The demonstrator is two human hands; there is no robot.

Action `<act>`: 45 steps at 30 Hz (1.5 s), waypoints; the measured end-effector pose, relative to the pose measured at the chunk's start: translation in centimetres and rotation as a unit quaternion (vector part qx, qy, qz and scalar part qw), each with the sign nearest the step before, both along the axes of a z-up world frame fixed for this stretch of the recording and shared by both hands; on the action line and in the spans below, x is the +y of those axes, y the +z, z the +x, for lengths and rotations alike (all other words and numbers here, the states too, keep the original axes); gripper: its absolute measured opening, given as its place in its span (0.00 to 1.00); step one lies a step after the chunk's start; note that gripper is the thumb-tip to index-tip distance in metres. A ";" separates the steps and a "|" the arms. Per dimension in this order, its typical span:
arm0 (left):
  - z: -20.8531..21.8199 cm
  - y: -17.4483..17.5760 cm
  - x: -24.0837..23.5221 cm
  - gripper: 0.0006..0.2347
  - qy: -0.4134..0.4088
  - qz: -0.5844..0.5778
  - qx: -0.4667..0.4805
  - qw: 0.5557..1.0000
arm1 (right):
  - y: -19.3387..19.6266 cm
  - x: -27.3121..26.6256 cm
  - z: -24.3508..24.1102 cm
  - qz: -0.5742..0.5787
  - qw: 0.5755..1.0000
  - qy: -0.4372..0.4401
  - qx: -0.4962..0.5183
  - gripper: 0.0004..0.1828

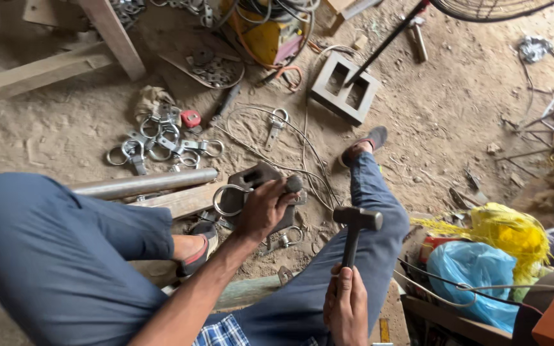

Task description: The person assembles metal components using a hammer and a jig to secure parts, repeatedly striking the metal to align or fasten pieces.

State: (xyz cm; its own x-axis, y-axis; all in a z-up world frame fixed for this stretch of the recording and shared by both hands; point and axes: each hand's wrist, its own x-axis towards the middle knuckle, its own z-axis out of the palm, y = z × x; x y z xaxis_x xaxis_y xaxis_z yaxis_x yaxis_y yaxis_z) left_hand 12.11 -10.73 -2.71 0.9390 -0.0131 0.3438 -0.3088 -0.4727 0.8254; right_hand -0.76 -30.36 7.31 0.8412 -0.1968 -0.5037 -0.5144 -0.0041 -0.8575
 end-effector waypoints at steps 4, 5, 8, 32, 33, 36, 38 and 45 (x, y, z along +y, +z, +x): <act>0.0 -0.3 -0.1 0.11 0.003 0.009 -0.017 1.000 | 3.0 1.3 1.3 -0.170 0.973 0.081 -0.137 0.20; 0.0 -0.4 0.1 0.11 0.006 0.007 -0.022 1.000 | 3.4 1.6 1.7 -0.231 0.952 0.104 -0.171 0.20; 0.2 -1.0 -0.1 0.12 0.027 0.023 -0.082 0.996 | 3.4 2.6 2.6 -0.302 0.914 0.148 -0.228 0.18; 0.2 1.2 0.5 0.13 0.038 -0.050 0.080 0.995 | -1.9 -3.2 -0.3 -0.058 0.995 -0.006 -0.086 0.20; 0.1 1.0 0.6 0.14 0.034 -0.093 0.056 0.993 | -2.6 -3.5 -1.2 -0.039 0.997 -0.020 -0.066 0.20; 0.9 1.2 0.4 0.15 0.015 -0.188 0.013 0.982 | -4.0 -4.7 -2.7 0.013 0.998 -0.052 -0.015 0.22; 0.6 1.6 1.4 0.15 0.005 -0.188 0.032 0.982 | -4.8 -5.1 -3.2 0.062 0.997 -0.044 0.018 0.24; -2.2 4.8 2.3 0.10 0.003 -0.165 0.047 0.985 | -5.5 -6.1 -2.7 0.130 0.990 -0.051 -0.029 0.24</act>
State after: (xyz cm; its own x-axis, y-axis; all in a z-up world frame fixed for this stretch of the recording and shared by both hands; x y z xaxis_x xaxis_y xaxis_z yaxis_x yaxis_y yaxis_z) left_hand 9.88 -8.47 2.06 0.9666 0.0899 0.2399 -0.2217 -0.1760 0.9591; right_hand -3.47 -36.42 1.85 0.8523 -0.1522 -0.5004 -0.4514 0.2695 -0.8507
